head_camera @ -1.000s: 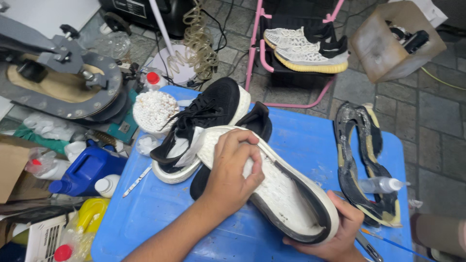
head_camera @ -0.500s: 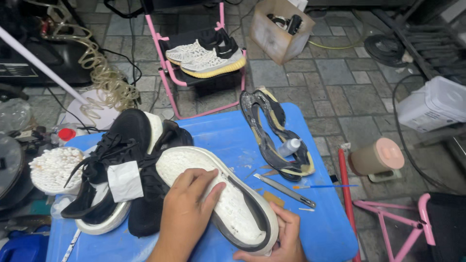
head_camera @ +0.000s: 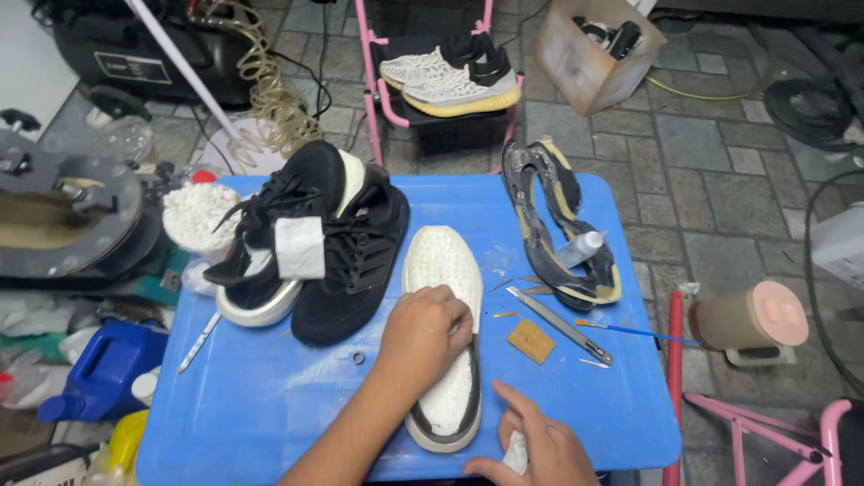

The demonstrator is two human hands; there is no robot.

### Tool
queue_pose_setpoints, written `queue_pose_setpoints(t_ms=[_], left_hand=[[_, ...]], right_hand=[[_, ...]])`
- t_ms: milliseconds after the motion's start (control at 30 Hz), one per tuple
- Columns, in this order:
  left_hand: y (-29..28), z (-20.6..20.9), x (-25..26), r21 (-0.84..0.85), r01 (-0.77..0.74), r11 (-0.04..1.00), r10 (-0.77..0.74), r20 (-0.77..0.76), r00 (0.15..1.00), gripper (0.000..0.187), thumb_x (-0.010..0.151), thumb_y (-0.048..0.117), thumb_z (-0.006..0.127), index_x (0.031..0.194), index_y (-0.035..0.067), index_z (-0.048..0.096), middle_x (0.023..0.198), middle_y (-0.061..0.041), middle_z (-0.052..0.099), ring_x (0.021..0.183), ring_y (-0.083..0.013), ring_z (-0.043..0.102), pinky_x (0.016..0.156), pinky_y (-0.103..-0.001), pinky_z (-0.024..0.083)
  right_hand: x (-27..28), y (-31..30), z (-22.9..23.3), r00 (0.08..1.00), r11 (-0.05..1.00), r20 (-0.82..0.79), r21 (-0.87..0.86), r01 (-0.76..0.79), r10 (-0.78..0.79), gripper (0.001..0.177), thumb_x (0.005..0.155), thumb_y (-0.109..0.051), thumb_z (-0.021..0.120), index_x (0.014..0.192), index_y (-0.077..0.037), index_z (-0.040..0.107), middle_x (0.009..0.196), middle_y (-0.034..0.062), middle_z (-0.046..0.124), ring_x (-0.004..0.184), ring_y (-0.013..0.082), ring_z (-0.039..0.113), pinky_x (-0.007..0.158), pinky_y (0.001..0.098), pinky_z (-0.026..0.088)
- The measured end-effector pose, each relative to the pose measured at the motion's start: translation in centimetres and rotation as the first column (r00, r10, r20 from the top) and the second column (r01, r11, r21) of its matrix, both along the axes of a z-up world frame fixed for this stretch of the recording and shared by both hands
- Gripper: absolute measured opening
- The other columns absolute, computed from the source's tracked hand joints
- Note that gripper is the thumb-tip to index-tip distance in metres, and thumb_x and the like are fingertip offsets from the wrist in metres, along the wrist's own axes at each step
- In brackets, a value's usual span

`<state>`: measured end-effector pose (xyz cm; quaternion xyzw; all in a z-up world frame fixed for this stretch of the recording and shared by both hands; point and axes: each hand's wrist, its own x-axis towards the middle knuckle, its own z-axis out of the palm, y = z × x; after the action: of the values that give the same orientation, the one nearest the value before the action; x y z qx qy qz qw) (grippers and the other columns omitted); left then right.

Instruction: The person cleans the sole of a black sneaker with a white wipe, then uses a rotary tool to grind and shape the white midsole and black outsole. The person holds the shoe with one hand and operates the rotary tool with the other, focusing on the heel and side edges.

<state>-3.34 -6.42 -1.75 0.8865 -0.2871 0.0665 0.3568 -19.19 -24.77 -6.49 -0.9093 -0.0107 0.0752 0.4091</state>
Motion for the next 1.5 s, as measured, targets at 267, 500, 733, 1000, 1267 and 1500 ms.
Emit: queue_pose_setpoints(t_ms=[267,500,733,1000,1267,1500], left_hand=[[-0.3,-1.0,1.4,0.233,0.079,0.969,-0.088,0.028,0.996,0.017,0.080,0.019,0.072,0.083,0.003,0.064,0.084,-0.013,0.063,0.082,-0.0318,0.064,0.072,-0.046,0.050],[1.9,0.9,2.6,-0.209,-0.043,0.977,-0.022,-0.300,0.954,0.011,0.088,0.013,0.062,0.091,0.002,0.061,0.090,-0.014,0.062,0.082,-0.0319,0.065,0.072,-0.042,0.053],[2.1,1.4,2.4,0.007,0.251,0.968,-0.249,-0.106,0.963,0.014,0.082,0.017,0.072,0.091,0.006,0.071,0.090,-0.011,0.064,0.087,-0.0315,0.066,0.073,-0.044,0.053],[0.1,0.6,2.0,0.214,0.175,0.961,-0.167,-0.054,0.984,0.013,0.083,0.017,0.073,0.080,0.006,0.069,0.087,-0.008,0.063,0.085,-0.0267,0.067,0.070,-0.042,0.055],[-0.6,0.2,2.6,0.285,0.289,0.914,-0.291,-0.036,0.956,0.027,0.075,0.023,0.076,0.087,0.002,0.066,0.090,-0.011,0.062,0.088,-0.0284,0.065,0.067,-0.041,0.055],[-0.7,-1.0,2.4,0.285,0.240,0.928,-0.257,0.024,0.966,0.028,0.077,0.024,0.074,0.089,0.001,0.064,0.093,-0.013,0.061,0.090,-0.0291,0.064,0.068,-0.040,0.056]], right_hand=[[1.4,0.8,0.6,0.909,0.971,0.348,-0.018,-0.238,0.229,0.073,0.072,-0.041,0.092,0.132,-0.013,0.063,0.081,0.0073,0.072,0.072,0.0237,0.072,0.064,0.0363,0.057],[1.5,0.3,-0.6,0.881,0.968,0.409,-0.026,-0.250,0.239,0.074,0.071,-0.039,0.094,0.132,-0.011,0.062,0.069,0.0045,0.064,0.061,0.0204,0.066,0.055,0.0341,0.053],[1.5,0.0,-0.7,0.891,0.963,0.383,0.019,-0.270,0.242,0.074,0.072,-0.037,0.094,0.133,-0.012,0.061,0.067,0.0036,0.062,0.059,0.0175,0.064,0.053,0.0318,0.052],[1.4,-0.1,-1.0,0.900,0.959,0.354,0.033,-0.283,0.253,0.072,0.075,-0.036,0.093,0.134,-0.013,0.060,0.068,0.0022,0.063,0.060,0.0159,0.065,0.052,0.0314,0.051],[1.4,-0.2,-1.2,0.920,0.960,0.315,0.079,-0.270,0.233,0.067,0.073,-0.038,0.094,0.127,-0.013,0.062,0.068,0.0028,0.064,0.060,0.0157,0.067,0.052,0.0314,0.052],[1.4,-0.4,-1.5,0.905,0.956,0.355,0.084,-0.280,0.233,0.065,0.073,-0.038,0.093,0.123,-0.012,0.061,0.069,0.0029,0.064,0.061,0.0159,0.068,0.051,0.0314,0.052]])
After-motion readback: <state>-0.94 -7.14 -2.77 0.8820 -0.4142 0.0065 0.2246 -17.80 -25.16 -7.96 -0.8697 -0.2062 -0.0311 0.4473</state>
